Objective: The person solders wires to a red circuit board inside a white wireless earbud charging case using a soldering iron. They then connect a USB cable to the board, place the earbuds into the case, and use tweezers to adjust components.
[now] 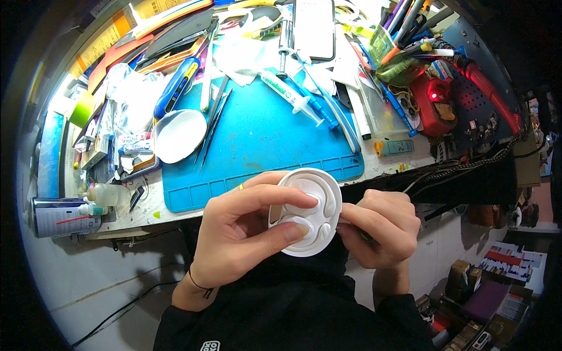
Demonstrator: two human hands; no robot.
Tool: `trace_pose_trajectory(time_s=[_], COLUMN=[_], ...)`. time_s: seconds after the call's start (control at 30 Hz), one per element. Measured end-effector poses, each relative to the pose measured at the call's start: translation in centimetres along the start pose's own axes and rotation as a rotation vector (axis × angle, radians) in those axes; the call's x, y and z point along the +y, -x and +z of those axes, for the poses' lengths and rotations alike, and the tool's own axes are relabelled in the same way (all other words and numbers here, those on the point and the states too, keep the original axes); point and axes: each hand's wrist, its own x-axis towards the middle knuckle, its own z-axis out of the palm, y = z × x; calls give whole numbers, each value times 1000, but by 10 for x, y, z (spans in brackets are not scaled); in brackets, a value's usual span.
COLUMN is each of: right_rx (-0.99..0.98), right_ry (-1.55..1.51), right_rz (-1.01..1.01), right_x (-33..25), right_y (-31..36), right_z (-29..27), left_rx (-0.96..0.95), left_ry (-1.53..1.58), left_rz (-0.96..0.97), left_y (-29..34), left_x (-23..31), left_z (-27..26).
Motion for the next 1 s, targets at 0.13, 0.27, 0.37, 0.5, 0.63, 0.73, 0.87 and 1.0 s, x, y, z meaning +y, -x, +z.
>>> trace_pose_trajectory(time_s=[0.13, 0.27, 0.37, 0.5, 0.63, 0.73, 0.87, 1.0], right_rx=[-3, -11, 10, 69, 92, 86, 54, 74], right_ry=[1, -3, 22, 30, -20, -98, -73, -68], right_rz=[4, 2, 17, 144, 145, 221, 103, 78], right_x=[-1, 0, 0, -4, -7, -14, -13, -11], right_y=[0, 2, 2, -1, -7, -8, -10, -10], right_z=[-1, -2, -4, -9, -9, -9, -12, -11], left_rx=[13, 0, 9, 139, 181, 170, 278, 228], left_ry=[-1, 11, 35, 308, 560, 610, 526, 445], left_rz=[-7, -11, -28, -110, -243, -240, -233, -193], left_y=[1, 1, 3, 4, 2, -1, 1, 2], left_x=[0, 1, 1, -1, -3, -6, -8, -11], left_z=[0, -1, -2, -5, -8, -6, 0, -2])
